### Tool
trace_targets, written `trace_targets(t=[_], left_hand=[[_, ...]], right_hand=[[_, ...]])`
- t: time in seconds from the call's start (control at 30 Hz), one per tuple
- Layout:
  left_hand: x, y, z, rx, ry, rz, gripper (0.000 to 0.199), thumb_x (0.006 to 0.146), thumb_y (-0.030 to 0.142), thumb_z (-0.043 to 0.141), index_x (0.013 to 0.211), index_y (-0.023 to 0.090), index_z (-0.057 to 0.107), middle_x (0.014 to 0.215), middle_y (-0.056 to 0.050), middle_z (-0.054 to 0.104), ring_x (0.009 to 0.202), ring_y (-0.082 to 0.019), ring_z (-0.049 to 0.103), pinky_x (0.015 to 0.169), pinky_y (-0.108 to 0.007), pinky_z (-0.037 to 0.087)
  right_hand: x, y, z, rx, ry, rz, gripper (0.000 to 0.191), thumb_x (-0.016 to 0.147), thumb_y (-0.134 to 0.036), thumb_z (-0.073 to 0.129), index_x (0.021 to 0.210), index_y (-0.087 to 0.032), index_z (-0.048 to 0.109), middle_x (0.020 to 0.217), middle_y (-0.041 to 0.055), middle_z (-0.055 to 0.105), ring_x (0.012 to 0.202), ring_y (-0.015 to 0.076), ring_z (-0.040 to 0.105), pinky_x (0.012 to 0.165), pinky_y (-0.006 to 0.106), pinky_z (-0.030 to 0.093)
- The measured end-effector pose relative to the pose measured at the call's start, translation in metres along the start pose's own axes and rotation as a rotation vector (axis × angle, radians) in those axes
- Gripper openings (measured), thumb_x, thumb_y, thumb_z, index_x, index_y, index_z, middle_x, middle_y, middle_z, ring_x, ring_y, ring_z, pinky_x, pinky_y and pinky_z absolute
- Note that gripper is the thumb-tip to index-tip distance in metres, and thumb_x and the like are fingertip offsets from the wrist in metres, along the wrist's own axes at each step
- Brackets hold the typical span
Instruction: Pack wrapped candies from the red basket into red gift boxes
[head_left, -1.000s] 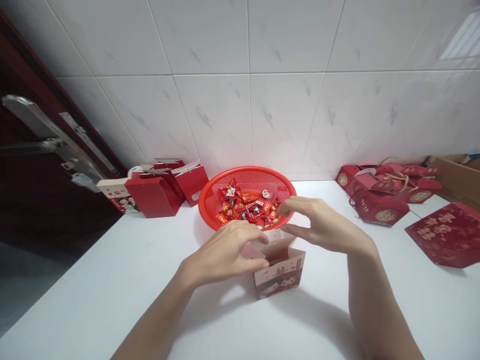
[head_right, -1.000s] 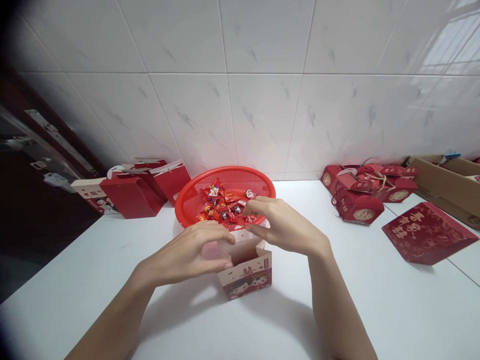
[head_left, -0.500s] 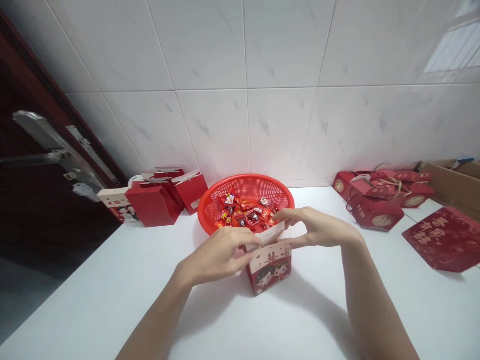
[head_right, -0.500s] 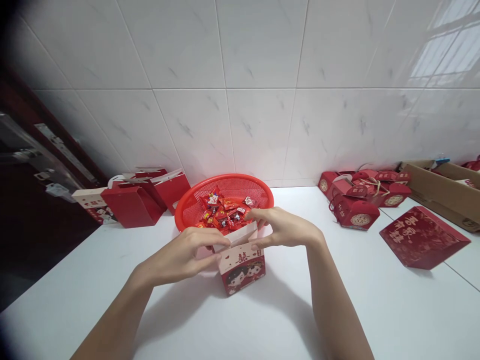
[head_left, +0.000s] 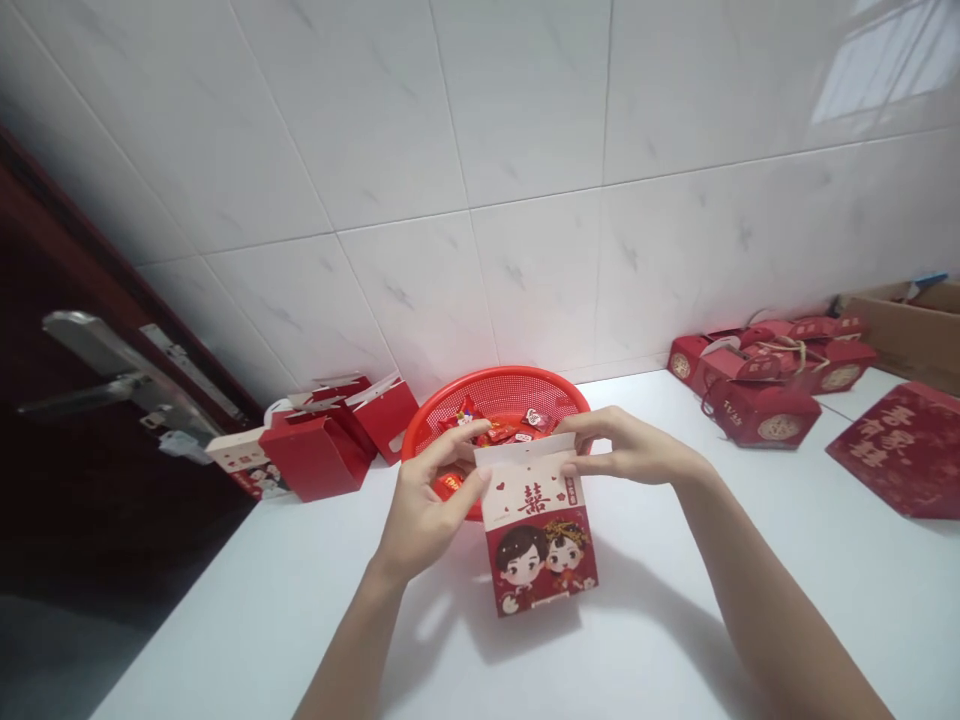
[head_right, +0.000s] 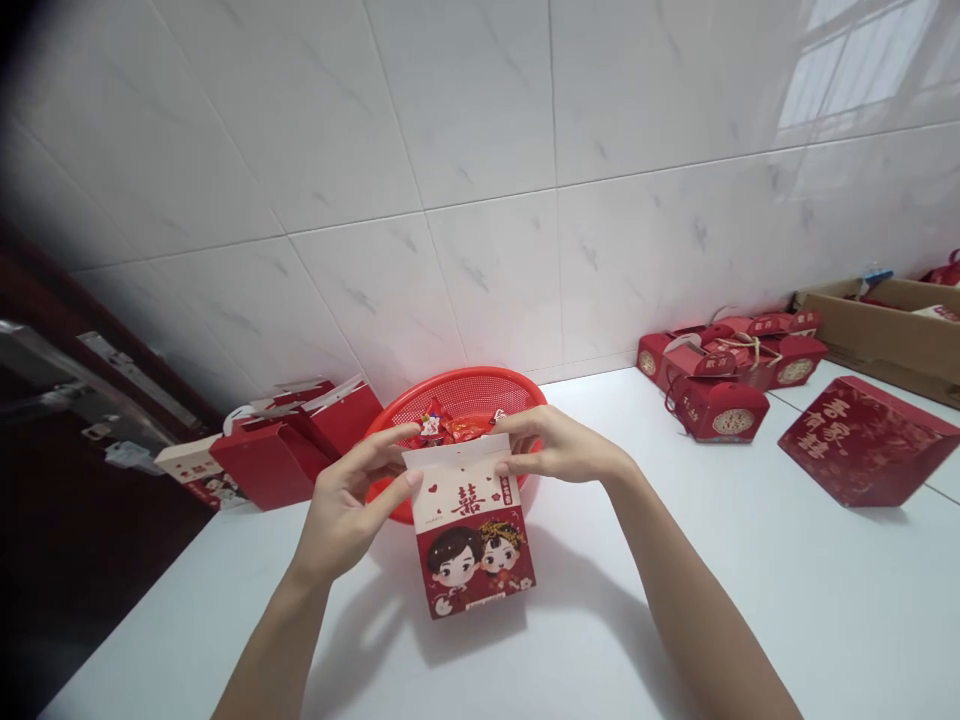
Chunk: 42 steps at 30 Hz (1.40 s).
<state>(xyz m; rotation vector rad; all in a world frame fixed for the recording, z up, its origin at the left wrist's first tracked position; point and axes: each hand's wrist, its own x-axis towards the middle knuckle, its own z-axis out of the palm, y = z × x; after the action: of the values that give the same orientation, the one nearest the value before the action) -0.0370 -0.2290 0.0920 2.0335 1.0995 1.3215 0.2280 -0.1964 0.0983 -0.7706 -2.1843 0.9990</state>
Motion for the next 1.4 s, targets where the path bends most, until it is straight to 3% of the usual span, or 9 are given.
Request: trace_targets(t=[0.17, 0.27, 0.4, 0.5, 0.6, 0.7, 0.97, 1.1, 1.4], left_hand=[[0.002, -0.007, -0.004, -0.034, -0.025, -0.056, 0.029, 0.085, 0.027, 0.070, 0.113, 0.021, 0.072, 0.094, -0.004, 0.071, 0.073, -0.013, 0.065, 0.073, -0.026, 0.060], [0.002, -0.007, -0.005, -0.109, -0.127, -0.166, 0.040, 0.082, 0.034, 0.074, 0.120, 0.023, 0.068, 0.112, -0.009, 0.070, 0.078, -0.016, 0.067, 0.064, -0.028, 0.062], [0.001, -0.005, -0.003, -0.156, -0.259, -0.247, 0.048, 0.085, 0.038, 0.073, 0.130, 0.024, 0.063, 0.088, -0.004, 0.069, 0.080, -0.019, 0.068, 0.066, -0.031, 0.063], [0.000, -0.005, -0.003, -0.122, -0.225, -0.177, 0.042, 0.088, 0.035, 0.069, 0.128, 0.023, 0.063, 0.076, 0.000, 0.064, 0.074, -0.016, 0.066, 0.070, -0.029, 0.060], [0.002, -0.007, -0.003, -0.079, -0.162, -0.103, 0.038, 0.089, 0.033, 0.069, 0.125, 0.023, 0.065, 0.068, 0.004, 0.057, 0.064, -0.012, 0.061, 0.063, -0.024, 0.056], [0.003, -0.006, -0.003, -0.028, -0.100, -0.057, 0.033, 0.087, 0.032, 0.070, 0.118, 0.022, 0.069, 0.064, 0.004, 0.054, 0.059, -0.011, 0.057, 0.058, -0.022, 0.052], [0.002, -0.007, -0.004, -0.036, -0.038, -0.024, 0.017, 0.084, 0.029, 0.073, 0.099, 0.022, 0.077, 0.084, -0.003, 0.076, 0.071, -0.016, 0.070, 0.064, -0.024, 0.059], [0.002, -0.006, -0.003, -0.012, -0.020, 0.031, 0.012, 0.083, 0.025, 0.073, 0.092, 0.022, 0.080, 0.092, -0.005, 0.080, 0.076, -0.019, 0.074, 0.067, -0.025, 0.062], [0.003, -0.002, -0.001, 0.063, -0.065, 0.082, 0.014, 0.085, 0.023, 0.069, 0.093, 0.019, 0.080, 0.089, -0.007, 0.080, 0.078, -0.020, 0.074, 0.070, -0.028, 0.062]], right_hand=[[0.002, 0.003, 0.000, 0.128, 0.039, -0.072, 0.020, 0.089, -0.035, 0.069, 0.089, -0.015, 0.072, 0.081, 0.0021, 0.069, 0.073, 0.0133, 0.059, 0.065, 0.026, 0.047], [0.000, 0.003, -0.002, 0.197, 0.059, -0.062, 0.022, 0.088, -0.036, 0.070, 0.084, -0.014, 0.071, 0.076, 0.0016, 0.067, 0.070, 0.0127, 0.058, 0.064, 0.026, 0.046], [-0.003, 0.000, -0.003, 0.213, 0.109, -0.044, 0.027, 0.087, -0.040, 0.071, 0.084, -0.013, 0.071, 0.071, 0.0014, 0.066, 0.065, 0.0124, 0.056, 0.060, 0.026, 0.045], [-0.003, -0.001, -0.002, 0.211, 0.140, -0.074, 0.026, 0.088, -0.038, 0.071, 0.097, -0.014, 0.072, 0.073, 0.0010, 0.066, 0.065, 0.0121, 0.057, 0.060, 0.026, 0.047], [-0.001, 0.000, -0.001, 0.181, 0.163, -0.098, 0.031, 0.088, -0.033, 0.071, 0.115, -0.016, 0.070, 0.066, -0.0039, 0.058, 0.060, 0.0102, 0.052, 0.058, 0.024, 0.045], [0.000, 0.001, -0.001, 0.125, 0.181, -0.110, 0.035, 0.088, -0.033, 0.072, 0.120, -0.020, 0.070, 0.062, -0.0062, 0.052, 0.057, 0.0093, 0.045, 0.056, 0.024, 0.043], [0.001, 0.002, 0.002, 0.298, 0.120, -0.109, 0.041, 0.093, -0.051, 0.062, 0.111, -0.017, 0.073, 0.091, 0.0066, 0.072, 0.076, 0.0142, 0.064, 0.066, 0.027, 0.052], [0.004, -0.003, 0.004, 0.231, 0.137, -0.050, 0.050, 0.097, -0.058, 0.049, 0.100, -0.015, 0.075, 0.084, 0.0055, 0.070, 0.071, 0.0129, 0.059, 0.063, 0.026, 0.049], [0.004, -0.004, 0.006, 0.126, 0.122, 0.007, 0.032, 0.088, -0.047, 0.069, 0.088, -0.015, 0.070, 0.076, 0.0024, 0.068, 0.066, 0.0119, 0.056, 0.061, 0.025, 0.045]])
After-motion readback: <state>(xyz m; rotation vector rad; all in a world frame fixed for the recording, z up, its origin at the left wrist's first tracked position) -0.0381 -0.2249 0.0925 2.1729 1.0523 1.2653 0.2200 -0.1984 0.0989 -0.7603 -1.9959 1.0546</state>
